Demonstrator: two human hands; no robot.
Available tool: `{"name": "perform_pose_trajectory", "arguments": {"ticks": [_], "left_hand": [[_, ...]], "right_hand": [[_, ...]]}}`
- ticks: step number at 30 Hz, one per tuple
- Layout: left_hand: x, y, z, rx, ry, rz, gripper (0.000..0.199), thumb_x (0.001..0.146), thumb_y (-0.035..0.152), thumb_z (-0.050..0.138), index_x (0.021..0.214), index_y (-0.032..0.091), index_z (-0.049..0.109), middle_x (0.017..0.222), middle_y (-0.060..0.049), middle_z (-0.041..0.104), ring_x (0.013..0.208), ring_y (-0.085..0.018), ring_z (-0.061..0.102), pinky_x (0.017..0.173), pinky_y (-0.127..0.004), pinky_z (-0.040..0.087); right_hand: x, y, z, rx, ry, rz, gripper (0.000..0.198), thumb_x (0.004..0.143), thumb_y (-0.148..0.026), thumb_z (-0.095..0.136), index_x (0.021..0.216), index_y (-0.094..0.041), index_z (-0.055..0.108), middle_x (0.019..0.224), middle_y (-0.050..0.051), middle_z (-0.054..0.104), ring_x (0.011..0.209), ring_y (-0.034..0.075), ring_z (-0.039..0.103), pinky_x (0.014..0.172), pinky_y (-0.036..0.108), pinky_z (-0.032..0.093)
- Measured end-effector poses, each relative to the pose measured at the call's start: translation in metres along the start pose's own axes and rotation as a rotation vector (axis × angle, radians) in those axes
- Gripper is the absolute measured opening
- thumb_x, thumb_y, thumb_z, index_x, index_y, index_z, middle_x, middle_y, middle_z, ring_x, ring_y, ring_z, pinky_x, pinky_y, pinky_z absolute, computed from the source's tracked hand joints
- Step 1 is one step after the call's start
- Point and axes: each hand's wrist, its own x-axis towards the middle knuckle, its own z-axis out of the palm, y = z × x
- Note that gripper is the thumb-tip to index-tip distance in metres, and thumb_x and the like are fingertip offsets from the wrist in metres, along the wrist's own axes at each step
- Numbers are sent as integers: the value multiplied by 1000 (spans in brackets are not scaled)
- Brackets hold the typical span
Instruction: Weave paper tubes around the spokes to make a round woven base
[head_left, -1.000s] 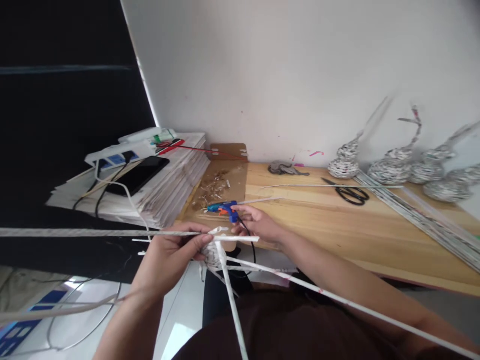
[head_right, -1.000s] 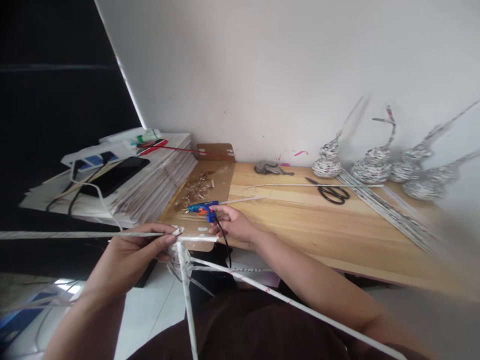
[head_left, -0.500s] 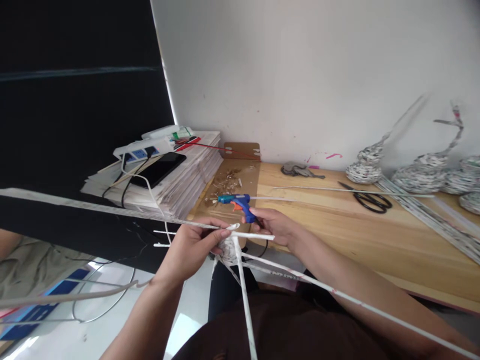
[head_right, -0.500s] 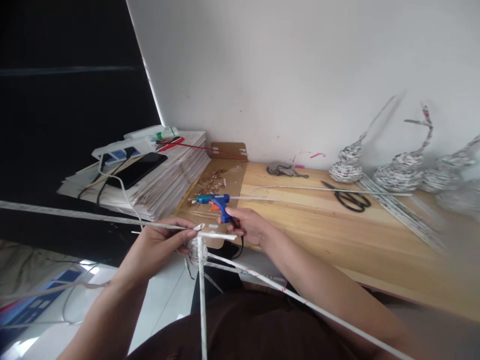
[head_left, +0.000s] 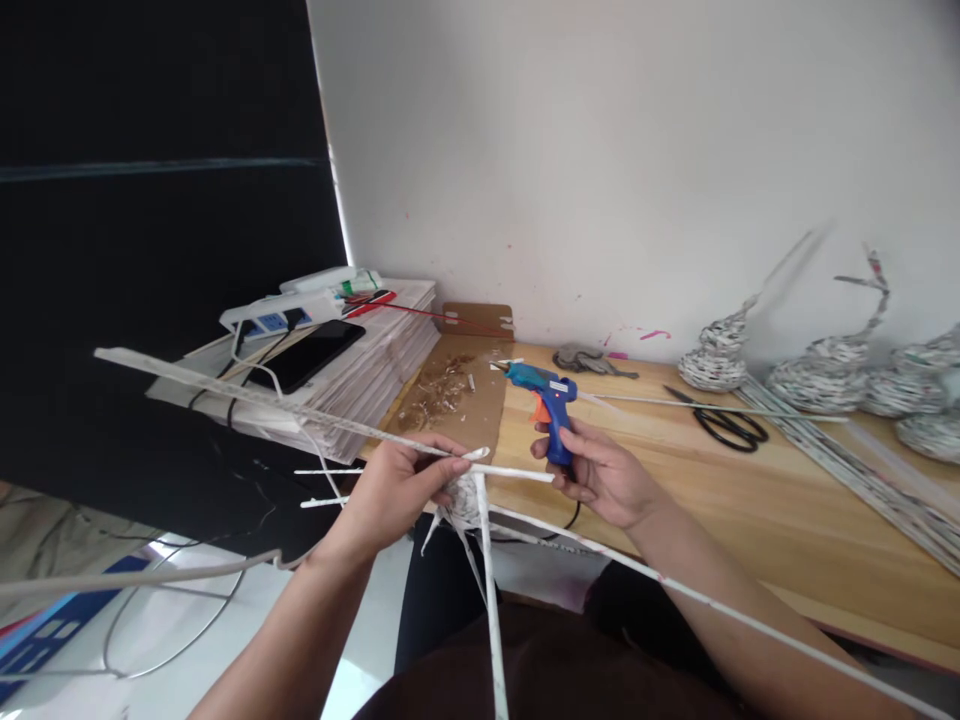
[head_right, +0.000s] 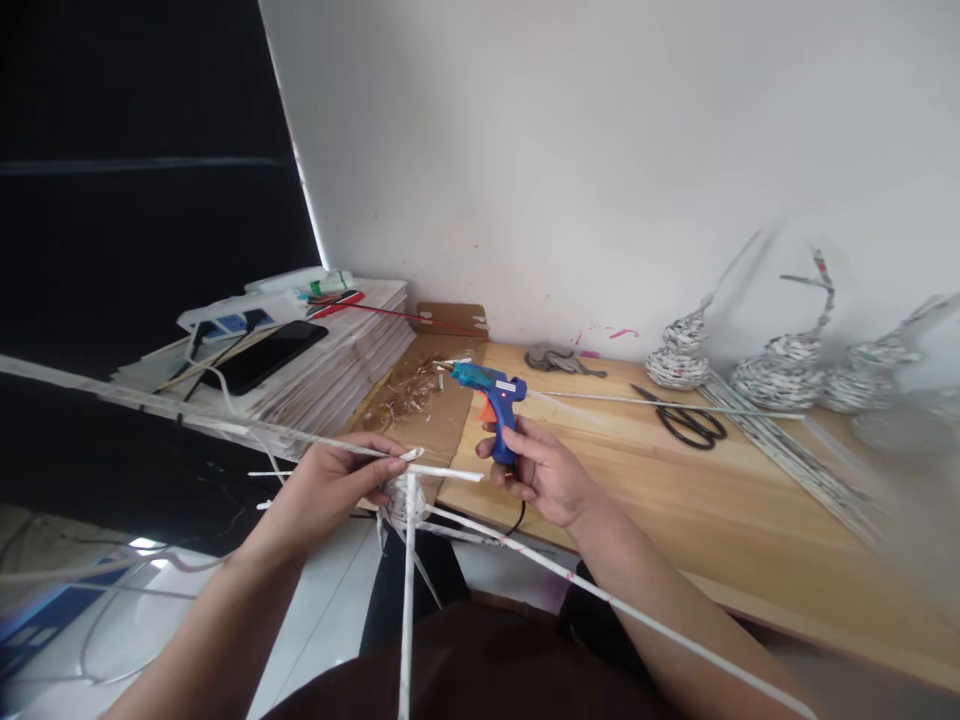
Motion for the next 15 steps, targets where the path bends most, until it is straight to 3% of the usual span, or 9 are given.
{"name": "perform_pose_trajectory", "arguments": {"ticks": [5,12,15], "left_hand": [[3,-1,3,7,18,4,27,77,40,71,88,15,73,77,-4,69,60,-12,61,57,-23,55],[3,-10,0,70,64,41,28,79,41,69,88,15,73,88,-7,71,61,-13,63,55,-23,54],[4,-9,-2,38,59,47,25,78,39,70,86,15,73,77,-4,69,60,-12,60,54,-23,55]], "right_hand": [[4,-4,-6,-27,34,19,27,82,-34,67,104,-19,60,78,2,64,51,9,58,32,12,19],[19,-2,-5,-101,69,90,32,91,-49,55,100,-18,59,72,2,64,42,7,55,29,12,18],[25,1,3,-154,111,87,29,91,-45,57,102,-18,58,72,2,64,44,8,57,30,12,20]]}}
